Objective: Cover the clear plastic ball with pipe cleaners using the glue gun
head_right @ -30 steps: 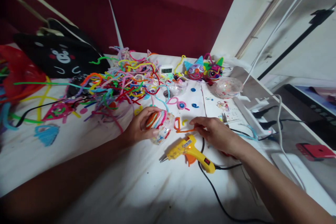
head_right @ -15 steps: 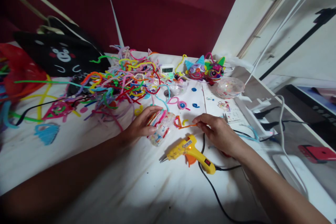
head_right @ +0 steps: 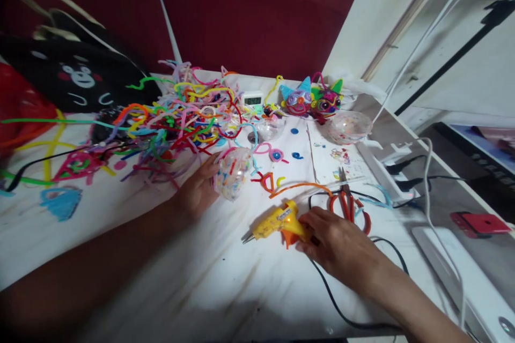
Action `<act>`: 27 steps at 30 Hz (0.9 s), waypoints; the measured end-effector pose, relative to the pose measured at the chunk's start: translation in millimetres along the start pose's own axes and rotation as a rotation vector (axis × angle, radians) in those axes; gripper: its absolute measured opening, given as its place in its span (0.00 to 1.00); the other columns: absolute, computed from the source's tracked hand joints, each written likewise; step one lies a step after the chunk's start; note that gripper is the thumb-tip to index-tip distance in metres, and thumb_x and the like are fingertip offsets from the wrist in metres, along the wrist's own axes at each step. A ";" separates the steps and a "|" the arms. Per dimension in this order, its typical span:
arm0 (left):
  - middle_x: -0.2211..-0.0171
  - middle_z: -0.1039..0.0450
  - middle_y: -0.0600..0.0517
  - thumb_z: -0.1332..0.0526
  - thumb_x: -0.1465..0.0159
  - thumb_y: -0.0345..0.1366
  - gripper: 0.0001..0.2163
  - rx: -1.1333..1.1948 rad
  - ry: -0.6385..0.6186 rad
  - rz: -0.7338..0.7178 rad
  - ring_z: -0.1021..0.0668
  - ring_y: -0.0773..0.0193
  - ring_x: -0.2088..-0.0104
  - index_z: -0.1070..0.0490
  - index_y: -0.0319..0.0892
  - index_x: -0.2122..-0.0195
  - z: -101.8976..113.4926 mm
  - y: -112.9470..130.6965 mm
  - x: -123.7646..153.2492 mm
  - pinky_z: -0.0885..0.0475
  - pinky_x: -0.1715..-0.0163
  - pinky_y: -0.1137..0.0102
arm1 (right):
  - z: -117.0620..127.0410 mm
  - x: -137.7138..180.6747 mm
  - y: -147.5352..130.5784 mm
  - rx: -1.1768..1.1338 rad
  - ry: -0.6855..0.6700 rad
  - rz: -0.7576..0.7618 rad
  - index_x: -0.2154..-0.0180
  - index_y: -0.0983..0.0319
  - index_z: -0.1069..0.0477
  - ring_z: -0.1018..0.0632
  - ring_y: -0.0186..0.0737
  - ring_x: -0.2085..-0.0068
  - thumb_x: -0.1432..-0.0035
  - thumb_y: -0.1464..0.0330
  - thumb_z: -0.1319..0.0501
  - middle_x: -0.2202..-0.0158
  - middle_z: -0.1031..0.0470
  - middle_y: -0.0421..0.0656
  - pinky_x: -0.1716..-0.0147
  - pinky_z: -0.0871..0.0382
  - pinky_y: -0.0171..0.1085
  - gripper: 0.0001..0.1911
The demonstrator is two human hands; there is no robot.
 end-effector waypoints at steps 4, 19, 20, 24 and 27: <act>0.56 0.22 0.52 0.31 0.47 0.38 0.21 0.026 0.009 0.024 0.23 0.56 0.54 0.27 0.43 0.52 -0.1 -0.2 2.0 0.29 0.54 0.63 | -11.8 -4.2 -2.4 0.067 -0.036 -0.033 0.52 0.61 0.28 0.19 0.47 0.63 0.37 0.64 0.43 0.57 0.24 0.50 0.64 0.26 0.44 0.14; 0.57 0.19 0.50 0.32 0.44 0.39 0.17 0.161 -0.035 0.084 0.20 0.53 0.56 0.25 0.44 0.54 -9.3 0.3 4.3 0.25 0.56 0.60 | -7.6 2.7 10.3 -0.632 -0.127 -0.158 0.54 0.57 0.25 0.19 0.49 0.61 0.40 0.55 0.39 0.60 0.20 0.49 0.69 0.23 0.38 0.17; 0.56 0.20 0.50 0.32 0.44 0.38 0.17 0.153 -0.038 0.081 0.20 0.53 0.55 0.25 0.44 0.53 -8.3 -0.4 4.0 0.25 0.56 0.60 | -1.6 4.3 9.0 -0.661 -0.108 -0.168 0.54 0.57 0.25 0.19 0.50 0.59 0.41 0.54 0.38 0.59 0.20 0.49 0.67 0.22 0.39 0.19; 0.52 0.21 0.49 0.31 0.46 0.37 0.21 0.091 -0.026 0.047 0.21 0.52 0.52 0.27 0.44 0.51 -1.5 -1.9 3.0 0.26 0.54 0.61 | 27.0 13.1 14.3 -0.716 0.098 -0.225 0.53 0.55 0.22 0.19 0.51 0.54 0.46 0.52 0.33 0.56 0.19 0.47 0.58 0.21 0.39 0.22; 0.52 0.22 0.48 0.30 0.48 0.38 0.24 0.037 -0.034 0.021 0.21 0.52 0.53 0.28 0.44 0.49 -1.5 -0.4 2.7 0.27 0.54 0.61 | 38.1 20.2 24.0 -0.786 0.277 -0.253 0.56 0.52 0.21 0.18 0.47 0.55 0.50 0.54 0.29 0.56 0.18 0.44 0.59 0.21 0.34 0.19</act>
Point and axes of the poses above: each hand's wrist, its own x-axis away from the middle knuckle, its own z-axis out of the back of the hand, y = z × x, the point moved 9 cm from there along -x, towards the middle knuckle
